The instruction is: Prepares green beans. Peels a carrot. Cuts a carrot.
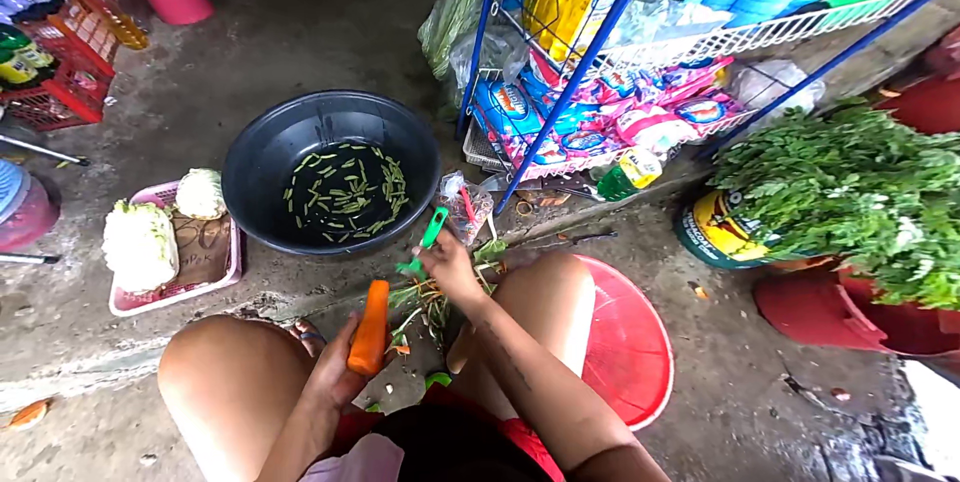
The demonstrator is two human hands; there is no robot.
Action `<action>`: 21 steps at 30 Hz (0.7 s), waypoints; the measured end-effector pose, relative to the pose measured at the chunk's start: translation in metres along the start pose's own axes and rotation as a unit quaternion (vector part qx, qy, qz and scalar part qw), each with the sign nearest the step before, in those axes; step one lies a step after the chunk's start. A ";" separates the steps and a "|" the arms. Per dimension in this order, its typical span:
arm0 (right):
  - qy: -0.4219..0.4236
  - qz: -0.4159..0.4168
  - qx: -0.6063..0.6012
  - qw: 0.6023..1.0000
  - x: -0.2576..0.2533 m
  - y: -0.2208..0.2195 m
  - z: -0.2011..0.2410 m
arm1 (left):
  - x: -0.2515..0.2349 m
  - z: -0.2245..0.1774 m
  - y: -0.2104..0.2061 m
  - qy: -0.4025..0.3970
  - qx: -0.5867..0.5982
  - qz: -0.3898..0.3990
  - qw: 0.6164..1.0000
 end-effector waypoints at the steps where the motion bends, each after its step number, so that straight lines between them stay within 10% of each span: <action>1: -0.046 0.069 -0.080 0.993 0.020 -0.020 0.001 | -0.002 -0.001 -0.001 -0.011 0.000 0.009 1.000; 5: -0.162 0.237 -0.240 0.927 0.064 -0.073 -0.014 | -0.004 -0.001 -0.011 -0.038 0.029 0.080 0.996; 14: -0.175 0.289 -0.243 0.909 0.005 -0.089 -0.021 | -0.006 -0.014 -0.002 -0.054 0.031 -0.038 0.997; 21: -0.200 0.051 -0.234 0.950 -0.036 -0.030 -0.050 | 0.005 0.001 -0.006 -0.030 0.019 0.036 0.999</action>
Point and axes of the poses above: each hand's wrist, its own x-axis away from the middle knuckle, its own y-axis out of the back of the hand, z = x × y, the point moved 8 cm from there along -x, towards the middle knuckle, and after that the axes turned 6 degrees about -y, right-handed, at the moved point
